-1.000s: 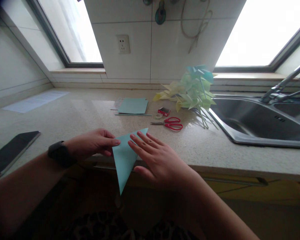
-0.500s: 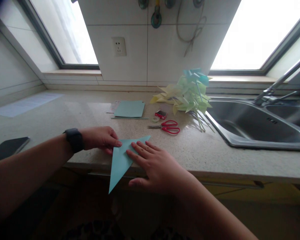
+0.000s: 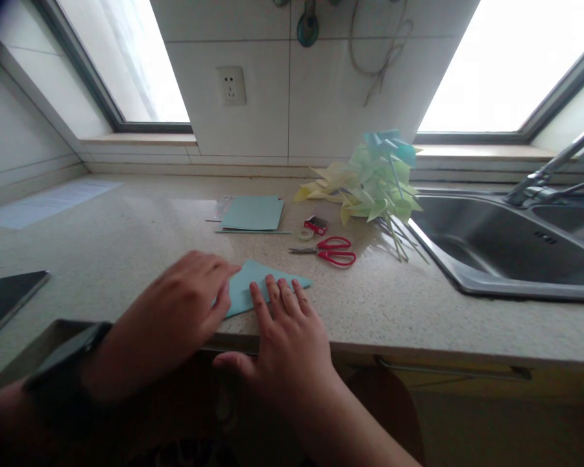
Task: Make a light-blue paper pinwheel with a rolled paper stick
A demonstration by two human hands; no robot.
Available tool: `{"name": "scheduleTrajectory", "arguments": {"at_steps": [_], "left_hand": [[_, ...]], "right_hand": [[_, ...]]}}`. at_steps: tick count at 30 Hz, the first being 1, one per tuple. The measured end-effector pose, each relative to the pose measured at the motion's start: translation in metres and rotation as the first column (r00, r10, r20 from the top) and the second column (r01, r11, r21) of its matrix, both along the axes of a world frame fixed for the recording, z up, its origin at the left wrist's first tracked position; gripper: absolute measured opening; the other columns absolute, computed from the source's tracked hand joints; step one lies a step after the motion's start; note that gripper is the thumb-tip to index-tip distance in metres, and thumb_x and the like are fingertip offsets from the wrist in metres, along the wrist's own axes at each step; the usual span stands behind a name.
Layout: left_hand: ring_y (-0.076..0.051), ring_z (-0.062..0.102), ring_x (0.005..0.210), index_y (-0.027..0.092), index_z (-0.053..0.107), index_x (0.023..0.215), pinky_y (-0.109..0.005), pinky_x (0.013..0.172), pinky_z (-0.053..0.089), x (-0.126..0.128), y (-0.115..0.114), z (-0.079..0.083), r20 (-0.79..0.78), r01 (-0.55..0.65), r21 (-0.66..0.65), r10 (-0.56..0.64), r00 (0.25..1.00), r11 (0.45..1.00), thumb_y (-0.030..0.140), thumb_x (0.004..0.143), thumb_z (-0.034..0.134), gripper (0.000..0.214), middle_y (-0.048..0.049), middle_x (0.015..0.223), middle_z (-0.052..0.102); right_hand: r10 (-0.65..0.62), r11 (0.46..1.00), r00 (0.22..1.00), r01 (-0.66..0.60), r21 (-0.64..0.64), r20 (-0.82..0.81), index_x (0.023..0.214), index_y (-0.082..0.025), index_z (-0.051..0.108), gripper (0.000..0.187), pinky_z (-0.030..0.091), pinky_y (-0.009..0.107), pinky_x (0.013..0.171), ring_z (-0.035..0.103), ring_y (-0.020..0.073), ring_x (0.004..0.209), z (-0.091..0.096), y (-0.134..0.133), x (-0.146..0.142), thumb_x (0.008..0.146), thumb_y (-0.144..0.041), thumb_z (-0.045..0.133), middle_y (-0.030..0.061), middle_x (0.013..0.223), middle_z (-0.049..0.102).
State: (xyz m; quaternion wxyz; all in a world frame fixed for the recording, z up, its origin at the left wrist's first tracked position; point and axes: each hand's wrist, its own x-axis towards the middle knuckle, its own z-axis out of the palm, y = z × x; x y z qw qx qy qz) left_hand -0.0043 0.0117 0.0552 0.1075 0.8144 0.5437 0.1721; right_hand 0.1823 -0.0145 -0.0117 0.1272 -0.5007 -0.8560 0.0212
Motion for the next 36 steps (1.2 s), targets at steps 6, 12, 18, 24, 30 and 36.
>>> {"name": "scheduleTrajectory", "arguments": {"at_steps": [6, 12, 18, 24, 30, 36], "left_hand": [[-0.034, 0.066, 0.122, -0.002, 0.061, 0.136, -0.049, 0.102, 0.056, 0.004, -0.046, -0.056, -0.382, 0.290, 0.267, -0.175, 0.908, 0.919, 0.006, 0.086, 0.044, 0.053, -0.0256, 0.139, 0.065], [-0.037, 0.074, 0.108, -0.005, 0.066, 0.129, -0.049, 0.088, 0.064, 0.005, -0.049, -0.061, -0.449, 0.245, 0.345, -0.070, 0.891, 0.906, 0.006, 0.084, 0.046, 0.050, -0.0300, 0.127, 0.070], [-0.039, 0.073, 0.112, -0.006, 0.065, 0.130, -0.047, 0.084, 0.066, -0.003, -0.052, -0.066, -0.513, 0.277, 0.347, -0.066, 0.856, 0.896, 0.009, 0.091, 0.045, 0.046, -0.0324, 0.128, 0.068], [-0.041, 0.075, 0.105, -0.009, 0.066, 0.126, -0.047, 0.079, 0.067, -0.004, -0.053, -0.065, -0.556, 0.328, 0.412, -0.051, 0.830, 0.850, 0.008, 0.089, 0.047, 0.045, -0.0357, 0.123, 0.069], [-0.042, 0.078, 0.091, -0.010, 0.071, 0.118, -0.050, 0.070, 0.068, -0.025, -0.060, -0.063, -0.588, 0.327, 0.428, -0.015, 0.809, 0.842, 0.007, 0.091, 0.047, 0.040, -0.0374, 0.111, 0.073], [-0.040, 0.077, 0.096, -0.010, 0.069, 0.120, -0.051, 0.077, 0.068, -0.045, -0.068, -0.058, -0.622, 0.355, 0.402, -0.033, 0.782, 0.844, 0.004, 0.090, 0.047, 0.040, -0.0350, 0.116, 0.073]], "right_hand": [[-0.045, 0.997, 0.999, 0.047, 0.067, -0.029, 0.156, -0.010, 0.043, 0.098, 0.035, 0.064, 0.117, 0.038, 0.0469, 0.146, -0.005, -0.002, -0.007, 0.083, -0.073, 0.058, 0.0273, 0.160, 0.035], [-0.039, 0.997, 0.999, 0.038, 0.071, 0.012, 0.153, -0.008, 0.048, 0.093, 0.039, 0.063, 0.115, 0.042, 0.0474, 0.143, -0.002, -0.002, -0.005, 0.082, -0.065, 0.066, 0.0274, 0.158, 0.039], [-0.016, 0.994, 0.997, 0.008, 0.105, 0.070, 0.152, 0.000, 0.044, 0.100, 0.039, 0.061, 0.117, 0.041, 0.0428, 0.146, -0.002, -0.003, 0.009, 0.080, -0.065, 0.069, 0.0255, 0.159, 0.037], [-0.058, 0.989, 0.987, 0.037, 0.143, 0.150, 0.152, -0.002, 0.044, 0.094, 0.041, 0.059, 0.118, 0.045, 0.0388, 0.144, -0.001, -0.006, 0.042, 0.088, -0.071, 0.055, 0.0211, 0.157, 0.041], [-0.059, 0.984, 0.983, 0.027, 0.176, 0.174, 0.153, -0.003, 0.042, 0.086, 0.042, 0.056, 0.119, 0.046, 0.0354, 0.144, -0.001, -0.010, 0.059, 0.090, -0.060, 0.057, 0.0197, 0.157, 0.044], [-0.052, 0.977, 0.985, 0.016, 0.211, 0.166, 0.155, -0.005, 0.037, 0.083, 0.041, 0.057, 0.119, 0.045, 0.0339, 0.145, -0.008, -0.010, 0.060, 0.089, -0.048, 0.062, 0.0207, 0.158, 0.042]]}}
